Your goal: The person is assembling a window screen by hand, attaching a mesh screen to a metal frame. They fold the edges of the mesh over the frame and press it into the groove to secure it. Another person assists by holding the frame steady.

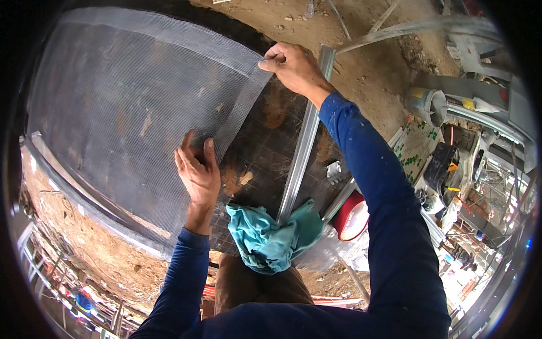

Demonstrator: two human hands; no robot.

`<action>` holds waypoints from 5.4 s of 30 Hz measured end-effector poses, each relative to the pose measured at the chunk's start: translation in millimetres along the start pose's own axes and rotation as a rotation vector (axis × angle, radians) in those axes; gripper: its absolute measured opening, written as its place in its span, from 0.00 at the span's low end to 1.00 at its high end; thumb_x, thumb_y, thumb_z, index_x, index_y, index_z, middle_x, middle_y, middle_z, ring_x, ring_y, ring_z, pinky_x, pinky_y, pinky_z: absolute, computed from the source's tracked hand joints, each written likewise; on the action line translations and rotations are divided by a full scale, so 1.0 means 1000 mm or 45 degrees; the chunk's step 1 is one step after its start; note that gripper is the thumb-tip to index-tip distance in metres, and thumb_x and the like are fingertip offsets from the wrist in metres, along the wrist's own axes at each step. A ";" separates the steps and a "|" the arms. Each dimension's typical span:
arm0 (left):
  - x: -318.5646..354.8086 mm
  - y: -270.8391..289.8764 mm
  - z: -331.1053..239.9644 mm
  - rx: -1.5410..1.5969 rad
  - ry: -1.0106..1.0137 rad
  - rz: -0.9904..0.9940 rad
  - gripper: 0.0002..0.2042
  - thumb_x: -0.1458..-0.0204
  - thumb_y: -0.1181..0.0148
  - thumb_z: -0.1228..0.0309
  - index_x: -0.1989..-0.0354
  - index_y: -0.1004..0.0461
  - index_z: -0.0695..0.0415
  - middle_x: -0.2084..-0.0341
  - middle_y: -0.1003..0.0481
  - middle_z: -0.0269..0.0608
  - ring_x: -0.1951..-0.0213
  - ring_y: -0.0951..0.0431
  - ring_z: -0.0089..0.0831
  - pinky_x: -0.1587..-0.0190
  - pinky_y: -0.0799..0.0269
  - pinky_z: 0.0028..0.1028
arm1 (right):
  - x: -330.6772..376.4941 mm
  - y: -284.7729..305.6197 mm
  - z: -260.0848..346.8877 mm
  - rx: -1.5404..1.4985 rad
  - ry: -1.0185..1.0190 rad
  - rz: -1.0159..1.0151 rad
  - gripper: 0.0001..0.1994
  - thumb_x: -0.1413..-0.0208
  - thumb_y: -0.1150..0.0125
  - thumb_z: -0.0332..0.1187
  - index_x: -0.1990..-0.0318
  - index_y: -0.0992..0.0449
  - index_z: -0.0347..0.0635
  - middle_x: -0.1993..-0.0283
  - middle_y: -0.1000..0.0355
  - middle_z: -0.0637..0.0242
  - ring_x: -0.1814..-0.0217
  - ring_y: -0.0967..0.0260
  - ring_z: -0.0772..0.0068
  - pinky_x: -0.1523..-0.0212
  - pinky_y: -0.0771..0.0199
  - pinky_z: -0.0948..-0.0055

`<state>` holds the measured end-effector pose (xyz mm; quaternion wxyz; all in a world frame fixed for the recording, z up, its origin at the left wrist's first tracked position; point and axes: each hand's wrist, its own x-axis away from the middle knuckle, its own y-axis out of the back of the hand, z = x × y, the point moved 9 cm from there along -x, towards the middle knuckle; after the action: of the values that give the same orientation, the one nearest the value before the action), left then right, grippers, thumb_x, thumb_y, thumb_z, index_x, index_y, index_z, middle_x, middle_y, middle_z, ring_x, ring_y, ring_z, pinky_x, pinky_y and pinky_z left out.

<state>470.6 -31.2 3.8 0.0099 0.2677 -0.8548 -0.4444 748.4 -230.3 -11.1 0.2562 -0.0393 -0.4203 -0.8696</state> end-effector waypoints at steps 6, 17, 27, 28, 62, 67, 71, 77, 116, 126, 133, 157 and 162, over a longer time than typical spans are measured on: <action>-0.003 0.003 0.006 0.058 0.130 -0.013 0.17 0.31 0.29 0.66 0.42 0.25 0.62 0.78 0.29 0.37 0.69 0.25 0.39 0.55 0.24 0.43 | -0.008 -0.004 -0.001 -0.004 -0.061 -0.048 0.21 0.35 0.25 0.52 0.48 0.12 0.45 0.54 0.12 0.62 0.50 0.15 0.62 0.45 0.17 0.60; -0.008 0.001 0.003 -0.024 0.059 -0.071 0.10 0.32 0.29 0.70 0.53 0.25 0.59 0.76 0.26 0.40 0.69 0.24 0.43 0.59 0.23 0.45 | 0.003 -0.002 0.013 0.016 -0.122 -0.194 0.19 0.33 0.25 0.47 0.46 0.14 0.42 0.56 0.13 0.59 0.51 0.15 0.58 0.44 0.18 0.56; -0.008 0.006 0.002 -0.044 0.081 -0.128 0.09 0.33 0.29 0.72 0.54 0.24 0.60 0.73 0.25 0.41 0.69 0.23 0.40 0.64 0.23 0.41 | 0.016 -0.001 0.016 -0.004 -0.163 -0.308 0.23 0.30 0.27 0.46 0.37 0.30 0.49 0.57 0.15 0.58 0.47 0.16 0.47 0.42 0.21 0.46; -0.010 0.005 0.003 -0.032 0.127 -0.082 0.09 0.33 0.29 0.70 0.53 0.24 0.60 0.73 0.24 0.42 0.68 0.23 0.41 0.61 0.23 0.43 | 0.016 -0.001 0.015 -0.017 -0.167 -0.310 0.23 0.30 0.27 0.46 0.37 0.30 0.49 0.56 0.15 0.58 0.47 0.16 0.47 0.42 0.21 0.47; -0.143 -0.095 -0.087 0.297 -0.018 0.418 0.26 0.42 0.21 0.71 0.45 0.35 0.60 0.67 0.12 0.59 0.62 0.10 0.60 0.58 0.16 0.49 | 0.030 0.002 -0.008 -0.195 -0.359 -0.683 0.31 0.48 0.12 0.44 0.43 0.19 0.36 0.57 0.14 0.53 0.57 0.14 0.58 0.52 0.14 0.59; -0.146 -0.096 -0.086 0.267 -0.031 0.425 0.28 0.44 0.20 0.70 0.45 0.36 0.61 0.68 0.13 0.59 0.63 0.10 0.63 0.59 0.16 0.51 | 0.032 0.004 -0.002 -0.201 -0.386 -0.583 0.33 0.46 0.16 0.43 0.39 0.22 0.32 0.44 0.17 0.40 0.40 0.17 0.40 0.40 0.16 0.51; -0.146 -0.098 -0.083 0.180 -0.049 0.403 0.28 0.44 0.18 0.65 0.45 0.33 0.61 0.73 0.15 0.54 0.63 0.10 0.60 0.56 0.18 0.47 | 0.034 0.009 0.008 -0.180 -0.339 -0.589 0.33 0.46 0.17 0.41 0.39 0.24 0.30 0.40 0.19 0.34 0.34 0.19 0.33 0.37 0.15 0.47; -0.148 -0.102 -0.075 0.211 0.028 0.426 0.31 0.46 0.16 0.62 0.45 0.34 0.61 0.71 0.15 0.56 0.63 0.11 0.61 0.55 0.17 0.49 | 0.037 0.005 -0.006 -0.218 -0.416 -0.540 0.36 0.40 0.17 0.52 0.38 0.22 0.30 0.50 0.14 0.45 0.49 0.12 0.59 0.47 0.09 0.61; -0.160 -0.102 -0.060 0.196 0.132 0.507 0.39 0.57 0.09 0.57 0.46 0.31 0.64 0.57 0.15 0.63 0.52 0.12 0.63 0.48 0.16 0.47 | 0.073 -0.060 -0.021 -1.197 -0.619 -0.618 0.29 0.30 0.30 0.54 0.56 0.12 0.26 0.65 0.15 0.50 0.57 0.12 0.56 0.58 0.13 0.59; -0.165 -0.105 -0.054 0.115 0.183 0.573 0.41 0.59 0.09 0.50 0.46 0.28 0.65 0.57 0.15 0.59 0.52 0.12 0.57 0.48 0.17 0.45 | 0.087 -0.097 -0.013 -1.231 -0.625 -0.412 0.21 0.29 0.26 0.42 0.52 0.17 0.24 0.53 0.16 0.50 0.54 0.13 0.62 0.55 0.05 0.63; -0.165 -0.107 -0.053 0.133 0.239 0.680 0.41 0.58 0.10 0.48 0.46 0.29 0.62 0.55 0.15 0.59 0.49 0.12 0.58 0.45 0.16 0.47 | 0.123 -0.115 0.007 -1.467 -0.722 -0.171 0.24 0.31 0.23 0.45 0.50 0.19 0.25 0.55 0.21 0.53 0.52 0.17 0.64 0.48 0.06 0.59; -0.165 -0.125 -0.042 0.077 0.117 0.664 0.47 0.59 0.11 0.38 0.47 0.28 0.67 0.60 0.17 0.58 0.56 0.12 0.49 0.55 0.13 0.41 | 0.141 -0.143 0.010 -1.524 -0.613 -0.364 0.19 0.32 0.22 0.43 0.56 0.16 0.31 0.59 0.19 0.59 0.61 0.18 0.70 0.57 0.06 0.66; -0.164 -0.121 -0.046 0.076 0.137 0.673 0.46 0.58 0.11 0.40 0.45 0.28 0.66 0.58 0.17 0.58 0.53 0.12 0.51 0.51 0.13 0.43 | 0.139 -0.147 0.008 -1.580 -0.625 -0.405 0.18 0.33 0.21 0.42 0.60 0.17 0.33 0.61 0.20 0.62 0.65 0.21 0.74 0.66 0.13 0.71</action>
<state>677.1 -45.0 -25.0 0.1631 0.0587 -0.9061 -0.3860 556.5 -205.8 -71.2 -0.0470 -0.3125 0.1090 -0.9425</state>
